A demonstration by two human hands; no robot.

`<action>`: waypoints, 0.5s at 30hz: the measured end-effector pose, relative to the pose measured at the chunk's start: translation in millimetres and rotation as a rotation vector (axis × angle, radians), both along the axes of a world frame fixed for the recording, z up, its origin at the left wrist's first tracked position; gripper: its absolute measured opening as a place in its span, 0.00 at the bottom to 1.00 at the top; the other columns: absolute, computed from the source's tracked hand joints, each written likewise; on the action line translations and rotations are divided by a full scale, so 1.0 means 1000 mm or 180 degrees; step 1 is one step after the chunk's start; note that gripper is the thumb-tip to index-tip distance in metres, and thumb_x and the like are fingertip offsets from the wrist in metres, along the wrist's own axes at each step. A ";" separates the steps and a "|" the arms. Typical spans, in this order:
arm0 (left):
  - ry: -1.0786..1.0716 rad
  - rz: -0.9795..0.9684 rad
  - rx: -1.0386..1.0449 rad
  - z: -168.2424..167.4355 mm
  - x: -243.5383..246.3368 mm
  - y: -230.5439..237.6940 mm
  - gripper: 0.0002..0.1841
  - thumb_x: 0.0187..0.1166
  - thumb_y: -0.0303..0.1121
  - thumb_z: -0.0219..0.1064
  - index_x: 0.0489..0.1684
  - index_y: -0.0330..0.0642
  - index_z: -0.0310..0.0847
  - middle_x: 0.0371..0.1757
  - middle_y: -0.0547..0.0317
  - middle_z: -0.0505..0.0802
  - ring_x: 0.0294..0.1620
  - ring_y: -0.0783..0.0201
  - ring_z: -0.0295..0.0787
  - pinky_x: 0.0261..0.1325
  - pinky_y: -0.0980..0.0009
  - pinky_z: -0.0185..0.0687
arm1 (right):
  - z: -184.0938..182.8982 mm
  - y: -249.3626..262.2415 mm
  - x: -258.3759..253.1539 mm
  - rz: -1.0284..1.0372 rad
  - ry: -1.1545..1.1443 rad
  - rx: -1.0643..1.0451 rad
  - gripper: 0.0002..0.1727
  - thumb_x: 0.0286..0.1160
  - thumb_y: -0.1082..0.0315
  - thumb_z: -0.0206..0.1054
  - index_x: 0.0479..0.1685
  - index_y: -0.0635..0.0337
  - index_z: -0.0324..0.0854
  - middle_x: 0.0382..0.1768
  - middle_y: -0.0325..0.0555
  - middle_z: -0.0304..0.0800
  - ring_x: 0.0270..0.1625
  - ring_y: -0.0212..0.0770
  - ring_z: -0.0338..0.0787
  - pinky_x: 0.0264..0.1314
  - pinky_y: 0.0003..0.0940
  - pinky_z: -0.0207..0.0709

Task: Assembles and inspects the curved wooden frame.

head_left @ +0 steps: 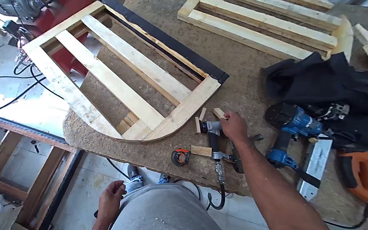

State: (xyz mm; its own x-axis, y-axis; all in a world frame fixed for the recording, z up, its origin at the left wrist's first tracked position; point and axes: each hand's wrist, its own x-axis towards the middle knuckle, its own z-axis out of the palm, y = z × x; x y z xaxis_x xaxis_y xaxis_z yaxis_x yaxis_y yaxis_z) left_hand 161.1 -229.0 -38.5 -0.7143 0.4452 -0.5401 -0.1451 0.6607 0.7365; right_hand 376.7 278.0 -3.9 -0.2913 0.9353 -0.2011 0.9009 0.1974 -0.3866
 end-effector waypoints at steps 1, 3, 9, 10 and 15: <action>-0.0002 -0.0009 0.0015 0.000 -0.001 0.002 0.12 0.82 0.32 0.67 0.58 0.40 0.85 0.44 0.58 0.96 0.40 0.62 0.97 0.43 0.62 0.96 | -0.002 0.000 0.001 0.0001 0.0006 0.0012 0.16 0.80 0.61 0.67 0.59 0.61 0.85 0.51 0.65 0.90 0.56 0.69 0.89 0.55 0.74 0.79; -0.0005 -0.0039 0.0042 -0.001 -0.003 0.006 0.11 0.82 0.33 0.68 0.58 0.40 0.86 0.43 0.59 0.96 0.39 0.62 0.96 0.43 0.63 0.96 | -0.004 -0.001 0.003 -0.0018 0.0016 -0.0006 0.16 0.81 0.61 0.66 0.60 0.60 0.84 0.50 0.65 0.91 0.56 0.68 0.90 0.55 0.73 0.79; -0.0018 -0.0123 0.0035 -0.005 -0.006 0.009 0.11 0.82 0.33 0.67 0.58 0.41 0.86 0.43 0.59 0.96 0.40 0.63 0.96 0.44 0.63 0.96 | -0.007 0.003 0.009 -0.0094 0.0198 -0.0113 0.17 0.81 0.61 0.65 0.62 0.59 0.84 0.51 0.64 0.91 0.57 0.67 0.90 0.57 0.73 0.78; -0.0006 -0.0107 0.0024 -0.005 -0.007 0.006 0.11 0.82 0.33 0.68 0.58 0.41 0.86 0.43 0.59 0.96 0.40 0.63 0.96 0.44 0.63 0.96 | -0.008 0.004 0.009 -0.0100 0.0266 -0.0150 0.17 0.81 0.61 0.65 0.62 0.59 0.84 0.51 0.63 0.91 0.56 0.67 0.90 0.57 0.73 0.78; -0.0061 -0.0095 -0.0064 -0.005 -0.001 0.002 0.13 0.83 0.30 0.67 0.61 0.38 0.84 0.45 0.54 0.96 0.40 0.60 0.97 0.43 0.60 0.95 | -0.005 0.010 0.018 -0.0284 0.0581 -0.0274 0.16 0.77 0.61 0.68 0.59 0.57 0.87 0.52 0.57 0.92 0.56 0.60 0.90 0.59 0.69 0.80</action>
